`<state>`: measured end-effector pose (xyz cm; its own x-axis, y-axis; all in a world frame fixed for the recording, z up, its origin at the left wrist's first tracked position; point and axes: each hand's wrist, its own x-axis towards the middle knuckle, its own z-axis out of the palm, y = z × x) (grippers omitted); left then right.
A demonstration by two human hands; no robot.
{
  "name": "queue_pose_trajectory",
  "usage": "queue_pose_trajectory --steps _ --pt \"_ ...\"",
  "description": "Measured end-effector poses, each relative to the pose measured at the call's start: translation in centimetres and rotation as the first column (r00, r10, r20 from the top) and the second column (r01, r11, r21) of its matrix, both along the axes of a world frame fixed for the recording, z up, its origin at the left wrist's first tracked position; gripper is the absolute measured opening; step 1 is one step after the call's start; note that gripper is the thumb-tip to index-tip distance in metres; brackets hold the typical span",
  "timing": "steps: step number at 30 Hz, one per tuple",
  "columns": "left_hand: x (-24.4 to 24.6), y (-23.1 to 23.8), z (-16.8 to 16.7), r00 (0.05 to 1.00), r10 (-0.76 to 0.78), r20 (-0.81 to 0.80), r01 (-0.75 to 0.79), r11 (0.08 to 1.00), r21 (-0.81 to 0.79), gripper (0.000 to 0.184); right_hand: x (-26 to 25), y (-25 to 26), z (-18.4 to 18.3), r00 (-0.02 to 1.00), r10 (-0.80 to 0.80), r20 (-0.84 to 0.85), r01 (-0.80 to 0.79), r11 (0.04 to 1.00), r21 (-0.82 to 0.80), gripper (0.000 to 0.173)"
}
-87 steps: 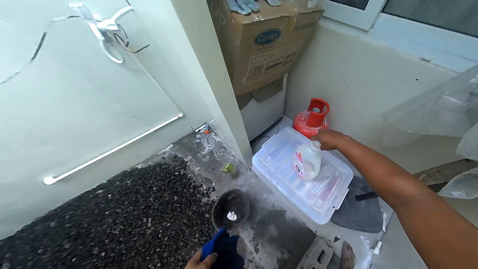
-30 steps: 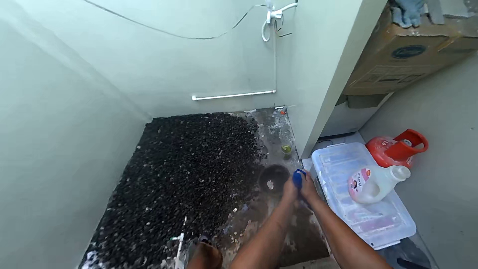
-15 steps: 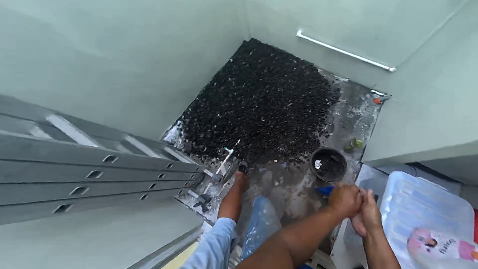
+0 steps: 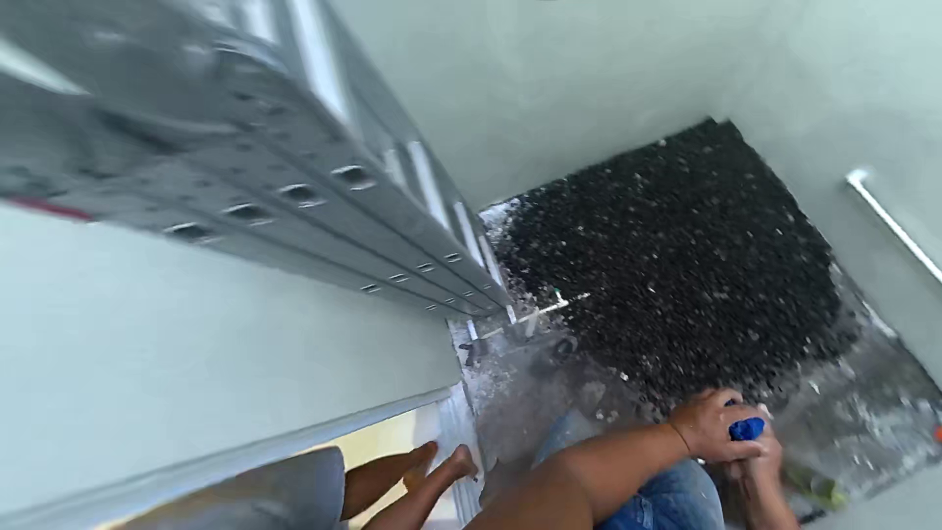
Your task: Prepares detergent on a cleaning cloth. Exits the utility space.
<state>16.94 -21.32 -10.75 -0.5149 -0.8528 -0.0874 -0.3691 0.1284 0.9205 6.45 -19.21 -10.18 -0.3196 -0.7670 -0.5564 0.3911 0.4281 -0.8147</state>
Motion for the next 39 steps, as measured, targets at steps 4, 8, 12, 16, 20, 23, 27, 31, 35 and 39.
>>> queue_pose_trajectory --steps 4,8,12,16,20,23,27,31,35,39 --pt "6.2 -3.2 1.0 0.922 0.387 0.030 -0.369 0.849 0.377 0.043 4.3 -2.8 3.5 0.815 0.464 -0.346 -0.409 0.885 0.223 0.063" --pt "13.7 -3.3 0.9 0.770 0.624 0.135 -0.551 0.544 0.633 0.043 9.5 -4.9 6.8 0.106 0.874 -0.475 -0.886 0.299 0.353 0.044" --pt "17.6 0.0 3.3 0.413 0.907 -0.082 -0.666 0.362 0.652 0.048 14.6 -6.8 9.0 -0.482 0.630 -0.609 -0.824 -0.089 0.560 0.059" --pt "15.6 3.3 5.5 0.090 0.976 -0.199 -0.413 0.219 0.884 0.077 16.5 -6.2 9.7 -0.453 0.420 -0.786 -0.891 -0.189 0.412 0.090" --pt "14.3 5.3 3.7 -0.224 0.967 -0.120 -0.354 0.033 0.935 0.058 16.3 -4.8 9.3 -0.367 0.356 -0.859 -0.916 -0.300 0.266 0.042" --pt "15.2 8.0 2.7 -0.173 0.985 0.013 -0.492 -0.098 0.865 0.056 16.6 -4.1 8.3 -0.402 0.243 -0.883 -0.885 -0.352 0.306 0.027" --pt "19.0 13.4 2.1 -0.099 0.987 0.125 -0.610 -0.159 0.776 0.062 22.3 -2.5 8.6 -0.561 0.138 -0.816 -0.789 -0.389 0.476 0.041" --pt "24.0 20.7 1.5 0.001 0.965 0.261 -0.657 -0.196 0.728 0.056 31.5 3.0 10.0 -0.696 0.149 -0.703 -0.556 -0.730 0.396 0.029" --pt "27.7 28.3 0.3 -0.372 0.921 0.110 -0.705 -0.358 0.612 0.081 39.3 11.0 11.9 -0.862 0.067 -0.503 -0.227 -0.937 0.264 0.033" --pt "28.3 33.3 3.2 -0.660 0.709 -0.249 -0.541 -0.218 0.812 0.060 44.7 16.0 11.6 -0.904 -0.044 -0.426 -0.064 -0.970 0.235 0.070"
